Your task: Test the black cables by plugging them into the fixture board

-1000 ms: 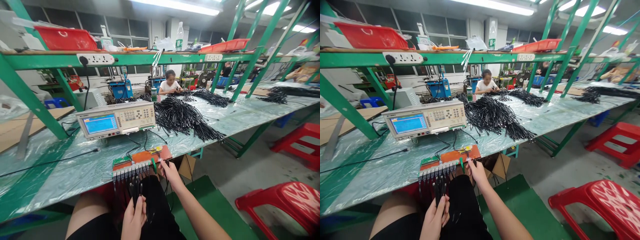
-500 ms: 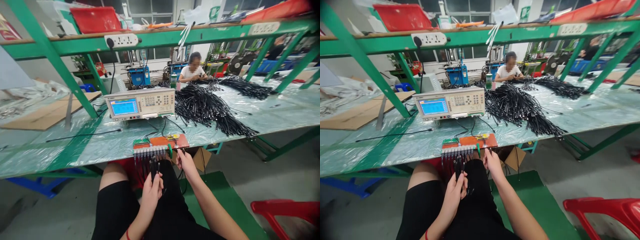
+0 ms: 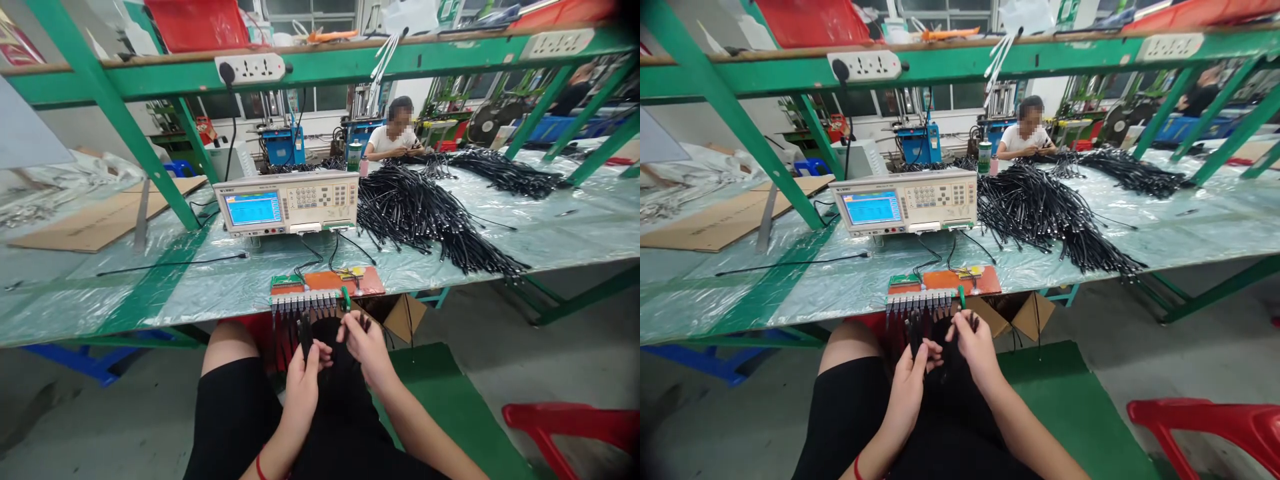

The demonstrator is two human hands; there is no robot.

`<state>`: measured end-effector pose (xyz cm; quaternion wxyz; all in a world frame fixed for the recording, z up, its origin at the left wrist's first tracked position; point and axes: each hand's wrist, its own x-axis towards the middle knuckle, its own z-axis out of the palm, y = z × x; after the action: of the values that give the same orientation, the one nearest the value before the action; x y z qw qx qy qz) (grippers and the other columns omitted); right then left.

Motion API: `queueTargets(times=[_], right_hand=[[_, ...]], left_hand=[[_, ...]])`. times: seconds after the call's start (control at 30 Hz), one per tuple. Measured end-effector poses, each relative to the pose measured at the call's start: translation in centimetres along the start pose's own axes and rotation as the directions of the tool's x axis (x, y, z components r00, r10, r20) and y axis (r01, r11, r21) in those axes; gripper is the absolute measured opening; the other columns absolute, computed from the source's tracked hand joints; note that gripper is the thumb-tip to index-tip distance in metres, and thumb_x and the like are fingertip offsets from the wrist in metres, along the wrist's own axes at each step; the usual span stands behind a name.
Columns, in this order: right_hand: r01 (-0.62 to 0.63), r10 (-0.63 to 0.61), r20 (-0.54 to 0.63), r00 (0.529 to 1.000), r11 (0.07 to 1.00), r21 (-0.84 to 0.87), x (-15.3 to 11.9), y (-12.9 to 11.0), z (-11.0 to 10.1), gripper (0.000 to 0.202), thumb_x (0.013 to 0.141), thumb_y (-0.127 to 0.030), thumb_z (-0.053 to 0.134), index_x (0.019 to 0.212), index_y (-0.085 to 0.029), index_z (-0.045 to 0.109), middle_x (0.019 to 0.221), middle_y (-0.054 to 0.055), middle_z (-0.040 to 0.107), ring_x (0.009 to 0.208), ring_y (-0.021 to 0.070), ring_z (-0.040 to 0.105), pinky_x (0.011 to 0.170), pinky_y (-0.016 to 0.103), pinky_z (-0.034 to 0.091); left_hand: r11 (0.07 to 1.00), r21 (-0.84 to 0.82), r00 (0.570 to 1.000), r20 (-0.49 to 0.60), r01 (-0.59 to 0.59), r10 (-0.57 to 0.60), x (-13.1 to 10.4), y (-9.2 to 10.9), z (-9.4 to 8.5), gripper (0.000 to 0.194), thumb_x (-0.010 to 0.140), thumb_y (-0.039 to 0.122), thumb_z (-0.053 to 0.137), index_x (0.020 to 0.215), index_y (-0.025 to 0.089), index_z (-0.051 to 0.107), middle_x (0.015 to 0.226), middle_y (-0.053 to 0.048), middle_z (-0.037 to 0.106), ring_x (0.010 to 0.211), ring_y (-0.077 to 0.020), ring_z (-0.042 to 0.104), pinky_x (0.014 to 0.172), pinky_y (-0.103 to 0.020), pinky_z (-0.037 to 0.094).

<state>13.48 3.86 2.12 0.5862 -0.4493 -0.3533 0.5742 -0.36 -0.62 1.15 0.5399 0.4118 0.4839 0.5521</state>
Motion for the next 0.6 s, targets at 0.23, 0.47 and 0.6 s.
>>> queueTargets(times=[0.23, 0.47, 0.6], right_hand=[[0.086, -0.097, -0.214, 0.972, 0.995, -0.059, 4.1, 0.6, -4.1, 0.049, 0.072, -0.062, 0.077, 0.075, -0.020, 0.050, 0.049, -0.009, 0.035, 0.039, 0.0060, 0.023, 0.036, 0.021, 0.016], [0.152, -0.182, -0.209, 0.961, 0.976, -0.153, 4.8, 1.8, -4.1, 0.046, 0.079, -0.062, 0.072, 0.075, -0.021, 0.051, 0.050, -0.007, 0.038, 0.042, 0.0089, 0.029, 0.039, 0.022, 0.021], [0.174, -0.205, -0.219, 0.954, 0.973, -0.154, 4.6, 1.8, -3.9, 0.045, 0.081, -0.061, 0.070, 0.075, -0.021, 0.051, 0.051, -0.007, 0.037, 0.043, 0.0092, 0.028, 0.040, 0.023, 0.022]], left_hand=[[0.997, -0.050, 0.998, 0.032, 0.063, -0.062, 0.1, -0.5, -0.3, 0.041, 0.091, 0.058, 0.060, 0.094, 0.017, 0.061, 0.061, 0.003, 0.057, 0.053, -0.0105, 0.051, 0.054, -0.023, 0.043], [0.994, -0.044, 0.992, 0.075, 0.103, -0.099, 0.1, -1.0, -0.3, 0.045, 0.089, 0.062, 0.061, 0.095, 0.017, 0.059, 0.061, 0.004, 0.052, 0.047, -0.0078, 0.044, 0.046, -0.020, 0.037], [0.985, -0.056, 0.985, 0.053, 0.165, -0.162, 0.2, -0.7, -0.3, 0.054, 0.081, 0.069, 0.065, 0.093, 0.017, 0.058, 0.056, 0.010, 0.036, 0.041, -0.0032, 0.025, 0.040, -0.017, 0.023]])
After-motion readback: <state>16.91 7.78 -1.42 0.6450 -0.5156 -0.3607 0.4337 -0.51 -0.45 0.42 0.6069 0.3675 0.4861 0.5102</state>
